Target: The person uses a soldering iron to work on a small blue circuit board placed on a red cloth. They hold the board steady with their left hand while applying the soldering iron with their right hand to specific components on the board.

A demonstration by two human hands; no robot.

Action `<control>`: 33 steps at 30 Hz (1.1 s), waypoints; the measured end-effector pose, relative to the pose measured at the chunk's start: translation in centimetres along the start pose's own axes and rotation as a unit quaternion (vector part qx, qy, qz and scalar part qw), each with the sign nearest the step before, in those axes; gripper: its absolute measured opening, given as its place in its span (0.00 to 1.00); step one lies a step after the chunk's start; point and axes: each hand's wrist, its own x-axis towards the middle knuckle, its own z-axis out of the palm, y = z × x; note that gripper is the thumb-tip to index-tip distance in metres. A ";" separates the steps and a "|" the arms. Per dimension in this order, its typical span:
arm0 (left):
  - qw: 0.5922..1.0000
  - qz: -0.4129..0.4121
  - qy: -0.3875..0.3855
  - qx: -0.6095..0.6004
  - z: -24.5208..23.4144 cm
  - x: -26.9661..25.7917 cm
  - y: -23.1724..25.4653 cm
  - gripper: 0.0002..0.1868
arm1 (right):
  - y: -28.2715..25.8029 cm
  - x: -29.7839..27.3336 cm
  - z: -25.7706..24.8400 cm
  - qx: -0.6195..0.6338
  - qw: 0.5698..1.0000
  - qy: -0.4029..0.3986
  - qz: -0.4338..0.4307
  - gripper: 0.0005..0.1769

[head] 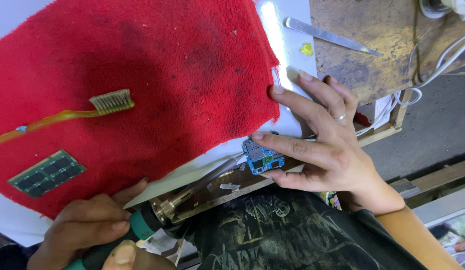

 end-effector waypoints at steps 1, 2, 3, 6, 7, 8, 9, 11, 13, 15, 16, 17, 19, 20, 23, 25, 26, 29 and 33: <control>1.000 0.006 -0.013 0.000 -0.2 0.2 -0.1 0.10 | 0.0 0.0 0.0 -0.001 1.000 -0.001 0.001 0.30; 1.000 0.013 -0.025 0.000 -0.5 0.4 -0.2 0.09 | 0.0 0.0 0.0 -0.001 1.000 -0.001 0.001 0.30; 0.999 0.019 -0.037 0.000 -0.7 0.5 -0.3 0.09 | 0.0 0.0 0.0 -0.001 1.000 -0.002 0.001 0.30; 1.000 0.022 0.006 -0.003 0.0 -0.1 0.0 0.09 | -0.1 0.1 0.0 -0.003 1.000 -0.001 0.001 0.31; 1.000 0.026 0.006 -0.011 0.1 -0.1 -0.1 0.09 | -0.1 0.1 -0.1 -0.006 1.000 -0.004 0.001 0.31; 0.999 0.031 0.006 -0.018 0.1 0.0 -0.3 0.10 | -0.1 0.2 -0.1 -0.008 1.000 -0.007 0.001 0.31; 0.999 0.036 0.006 -0.026 0.0 0.0 -0.4 0.10 | -0.1 0.2 -0.2 -0.011 1.000 -0.010 0.001 0.31; 0.998 0.053 -0.026 -0.037 -0.5 0.4 -0.8 0.11 | -0.2 0.1 -0.2 -0.010 1.000 -0.010 0.005 0.31; 0.996 0.062 -0.052 -0.045 -0.9 0.7 -1.1 0.12 | -0.2 0.1 -0.2 -0.009 1.000 -0.009 0.005 0.31; 0.994 0.062 -0.072 -0.052 -1.3 0.8 -1.2 0.12 | -0.1 0.1 -0.1 -0.009 1.000 -0.005 0.001 0.32; 0.992 0.073 -0.083 -0.058 -1.5 1.0 -1.4 0.12 | -0.2 0.1 -0.1 -0.010 1.000 -0.005 0.003 0.32; 0.990 0.084 -0.094 -0.064 -1.7 1.3 -1.5 0.12 | -0.3 0.1 0.0 -0.012 1.000 -0.005 0.005 0.32; 0.993 0.081 -0.066 -0.062 -1.3 1.1 -1.2 0.11 | -0.4 0.1 -0.1 -0.014 1.000 -0.005 0.009 0.32; 0.996 0.068 -0.026 -0.054 -0.4 0.3 -0.8 0.10 | -0.4 0.1 -0.1 -0.016 1.000 -0.005 0.011 0.32; 0.996 0.057 0.017 -0.066 0.0 -0.2 -0.5 0.09 | -0.4 0.2 -0.2 -0.020 1.000 -0.009 0.008 0.31; 0.994 0.060 0.014 -0.085 -0.2 -0.2 -0.8 0.10 | -0.4 0.2 -0.2 -0.018 1.000 -0.010 0.007 0.31; 0.993 0.064 0.010 -0.095 -0.2 0.0 -1.2 0.10 | -0.4 0.2 -0.2 -0.017 1.000 -0.009 0.007 0.31; 0.992 0.083 0.029 -0.092 0.3 -0.2 -1.3 0.10 | -0.3 0.2 -0.1 -0.015 1.000 -0.003 0.005 0.31; 0.990 0.072 0.065 -0.100 1.1 -0.6 -1.0 0.08 | -0.5 0.2 -0.1 -0.014 1.000 -0.004 0.007 0.31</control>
